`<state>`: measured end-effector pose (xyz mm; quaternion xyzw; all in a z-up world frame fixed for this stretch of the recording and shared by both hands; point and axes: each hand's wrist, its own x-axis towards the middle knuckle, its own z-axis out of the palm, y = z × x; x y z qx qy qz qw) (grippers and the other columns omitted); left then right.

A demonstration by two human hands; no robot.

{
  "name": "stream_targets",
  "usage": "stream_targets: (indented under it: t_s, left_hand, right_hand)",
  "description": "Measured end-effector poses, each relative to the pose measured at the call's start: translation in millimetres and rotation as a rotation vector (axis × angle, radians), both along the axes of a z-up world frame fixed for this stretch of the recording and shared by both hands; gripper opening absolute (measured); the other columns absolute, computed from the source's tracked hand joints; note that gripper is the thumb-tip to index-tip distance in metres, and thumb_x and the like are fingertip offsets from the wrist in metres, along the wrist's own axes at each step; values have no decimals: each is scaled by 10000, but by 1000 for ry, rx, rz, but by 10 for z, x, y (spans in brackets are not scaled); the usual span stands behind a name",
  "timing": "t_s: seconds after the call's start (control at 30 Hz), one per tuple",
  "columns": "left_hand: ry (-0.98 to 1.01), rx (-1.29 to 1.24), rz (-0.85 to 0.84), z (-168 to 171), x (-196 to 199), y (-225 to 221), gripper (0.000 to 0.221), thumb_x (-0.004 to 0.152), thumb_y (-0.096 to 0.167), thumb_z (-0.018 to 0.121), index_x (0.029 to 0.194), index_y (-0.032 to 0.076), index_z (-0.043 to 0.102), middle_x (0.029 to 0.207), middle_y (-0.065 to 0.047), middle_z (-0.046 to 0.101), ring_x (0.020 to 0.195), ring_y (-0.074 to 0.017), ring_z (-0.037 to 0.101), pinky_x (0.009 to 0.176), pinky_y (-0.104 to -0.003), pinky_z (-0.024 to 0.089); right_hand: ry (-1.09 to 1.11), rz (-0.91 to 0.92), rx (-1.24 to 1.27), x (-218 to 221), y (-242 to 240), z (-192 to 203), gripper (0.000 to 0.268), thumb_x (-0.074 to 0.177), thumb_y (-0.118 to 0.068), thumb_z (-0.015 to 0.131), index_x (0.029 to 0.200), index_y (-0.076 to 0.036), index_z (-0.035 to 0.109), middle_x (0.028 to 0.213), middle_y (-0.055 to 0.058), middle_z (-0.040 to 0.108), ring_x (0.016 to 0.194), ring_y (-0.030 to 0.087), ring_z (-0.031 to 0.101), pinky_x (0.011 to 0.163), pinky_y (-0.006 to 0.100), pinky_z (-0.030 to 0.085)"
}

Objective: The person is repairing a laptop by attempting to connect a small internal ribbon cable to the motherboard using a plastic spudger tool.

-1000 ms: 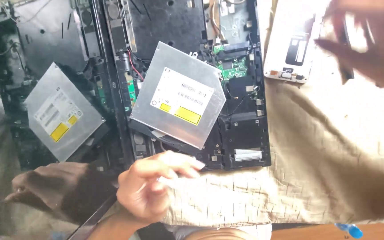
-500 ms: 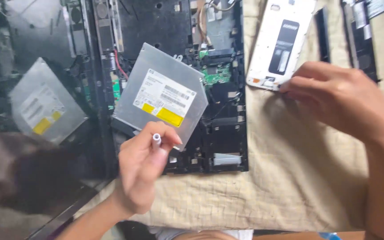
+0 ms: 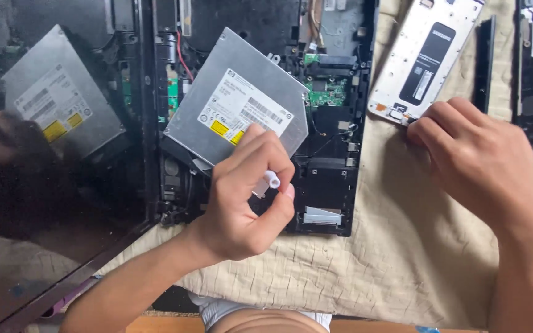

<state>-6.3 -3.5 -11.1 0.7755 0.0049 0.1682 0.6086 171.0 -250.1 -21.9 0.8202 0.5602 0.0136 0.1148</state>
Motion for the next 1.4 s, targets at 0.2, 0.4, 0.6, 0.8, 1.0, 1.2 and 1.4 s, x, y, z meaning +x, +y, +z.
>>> stream_targets:
  t_s: [0.2, 0.4, 0.6, 0.8, 1.0, 1.2, 1.4]
  left_hand:
    - [-56, -28, -37, -62, -80, 29, 240, 695, -142, 515, 722, 72, 409, 741, -50, 440, 749, -210, 355, 706, -296, 332]
    - [3, -125, -177, -36, -112, -76, 218, 705, -136, 494, 806, 49, 436, 801, -80, 469, 708, -223, 400, 659, -317, 352]
    - [6, -42, -327, -117, -130, -148, 221, 719, -132, 584, 862, 12, 496, 836, -112, 487, 721, -250, 408, 685, -355, 365]
    - [-33, 39, -314, -153, -108, -175, 238, 703, -168, 556, 881, -28, 481, 853, -152, 481, 716, -271, 402, 664, -389, 353]
    - [-44, 105, -309, -179, -131, -173, 231, 722, -142, 607, 902, -34, 509, 897, -158, 497, 751, -277, 427, 705, -392, 371]
    - [-27, 119, -291, -186, -145, -170, 236, 736, -142, 618, 923, -34, 522, 911, -157, 515, 750, -275, 439, 698, -394, 372]
    - [-34, 107, -300, -195, -145, -159, 239, 749, -134, 622, 934, -30, 512, 898, -156, 498, 749, -275, 432, 691, -399, 367]
  right_hand:
    - [79, -36, 111, -138, 24, -60, 93, 1070, -129, 786, 1051, -94, 702, 1049, 14, 688, 793, 117, 594, 562, 231, 495]
    - [735, 1, 782, -691, 410, 310, 135, 766, 140, 747, 813, 72, 640, 844, 185, 716, 784, 282, 703, 743, 357, 633]
    - [941, -60, 806, -896, 489, 446, 111, 735, 8, 731, 768, -26, 631, 763, 63, 731, 740, 184, 761, 731, 291, 702]
    - [917, 11, 740, -898, 583, 411, 153, 723, 108, 720, 845, 32, 666, 830, 109, 743, 792, 237, 754, 769, 347, 671]
    - [915, 19, 760, -899, 620, 364, 171, 694, 136, 717, 825, 30, 686, 817, 95, 736, 764, 219, 727, 739, 323, 641]
    - [929, 33, 727, -892, 629, 353, 142, 708, 90, 753, 823, 21, 704, 843, 110, 743, 772, 228, 707, 744, 329, 633]
    - [940, 26, 727, -910, 607, 354, 157, 708, 69, 783, 833, 9, 709, 846, 99, 745, 763, 216, 717, 738, 321, 647]
